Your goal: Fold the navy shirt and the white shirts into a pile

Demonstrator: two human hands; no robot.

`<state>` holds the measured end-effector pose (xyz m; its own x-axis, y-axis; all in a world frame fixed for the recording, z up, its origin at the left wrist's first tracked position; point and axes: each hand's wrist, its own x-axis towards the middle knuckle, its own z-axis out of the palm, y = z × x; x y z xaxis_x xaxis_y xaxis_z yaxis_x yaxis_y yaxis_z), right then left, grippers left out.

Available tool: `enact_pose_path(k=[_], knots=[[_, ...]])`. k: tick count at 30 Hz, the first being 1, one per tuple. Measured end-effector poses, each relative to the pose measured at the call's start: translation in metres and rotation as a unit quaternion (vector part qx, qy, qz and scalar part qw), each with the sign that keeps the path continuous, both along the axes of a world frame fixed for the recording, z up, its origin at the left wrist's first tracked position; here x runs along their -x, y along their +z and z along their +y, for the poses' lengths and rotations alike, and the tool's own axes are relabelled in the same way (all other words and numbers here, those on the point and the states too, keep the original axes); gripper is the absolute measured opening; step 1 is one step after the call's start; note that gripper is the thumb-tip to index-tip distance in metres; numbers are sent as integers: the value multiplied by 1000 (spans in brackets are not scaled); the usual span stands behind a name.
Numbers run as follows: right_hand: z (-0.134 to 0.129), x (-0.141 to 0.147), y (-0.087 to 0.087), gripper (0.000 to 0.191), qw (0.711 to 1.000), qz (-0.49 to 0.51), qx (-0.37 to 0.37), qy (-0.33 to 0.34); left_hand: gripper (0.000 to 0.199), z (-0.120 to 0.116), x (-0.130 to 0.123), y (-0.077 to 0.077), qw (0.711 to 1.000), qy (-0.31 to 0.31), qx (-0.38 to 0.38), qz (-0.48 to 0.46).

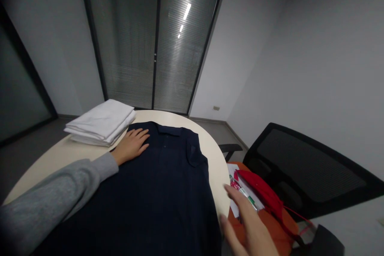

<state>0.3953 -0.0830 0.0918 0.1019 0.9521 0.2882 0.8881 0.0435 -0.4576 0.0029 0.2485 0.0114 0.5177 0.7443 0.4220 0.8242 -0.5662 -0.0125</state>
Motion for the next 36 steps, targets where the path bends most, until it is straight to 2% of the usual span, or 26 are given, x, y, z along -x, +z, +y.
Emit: enact_pose_path(k=[2,3,4,6,9,11,13,15,18,19,21,22,24,26,28,31,33,36], knots=[[53,52,15,62,987,9,63,144,53,-7,-7,0,998,-38,42,10],[81,77,16,64,971,13,97,217,56,-10,-10,-1,996,-48,69,15],[109,99,12,67,954,15,123,273,58,-13,-12,-3,994,-51,94,21],[159,127,-6,71,941,-12,143,306,58,-15,-13,-6,992,-41,119,29],[210,129,-38,69,936,-128,186,269,56,-17,-10,-7,993,-10,111,36],[228,107,-48,67,943,-202,195,181,56,-19,-9,-5,995,12,96,38],[240,75,-47,66,946,-244,200,79,57,-21,-9,-4,995,29,81,41],[250,43,-38,61,942,-271,199,-15,58,-23,-10,-2,996,46,64,47],[270,19,-21,55,928,-312,167,-118,56,-23,-11,6,995,82,28,57],[278,22,-18,55,932,-318,137,-111,53,-23,-12,10,994,93,14,58],[295,43,-19,58,948,-308,75,-14,50,-26,-13,19,995,88,-8,43],[304,59,-22,60,953,-291,52,64,52,-28,-14,22,998,62,-11,29],[322,97,-35,62,942,-266,56,196,57,-36,-18,24,1000,-22,14,1],[339,133,-51,61,927,-251,72,268,62,-46,-24,19,993,-80,80,-20],[355,156,-64,59,923,-234,78,295,73,-53,-29,8,986,-76,145,-38],[378,165,-74,55,935,-202,76,281,76,-58,-34,-4,980,-50,187,-53],[395,160,-72,54,943,-184,78,265,72,-59,-35,-5,979,-55,193,-42],[429,152,-59,55,957,-166,91,220,67,-59,-35,-2,978,-65,199,-21]])
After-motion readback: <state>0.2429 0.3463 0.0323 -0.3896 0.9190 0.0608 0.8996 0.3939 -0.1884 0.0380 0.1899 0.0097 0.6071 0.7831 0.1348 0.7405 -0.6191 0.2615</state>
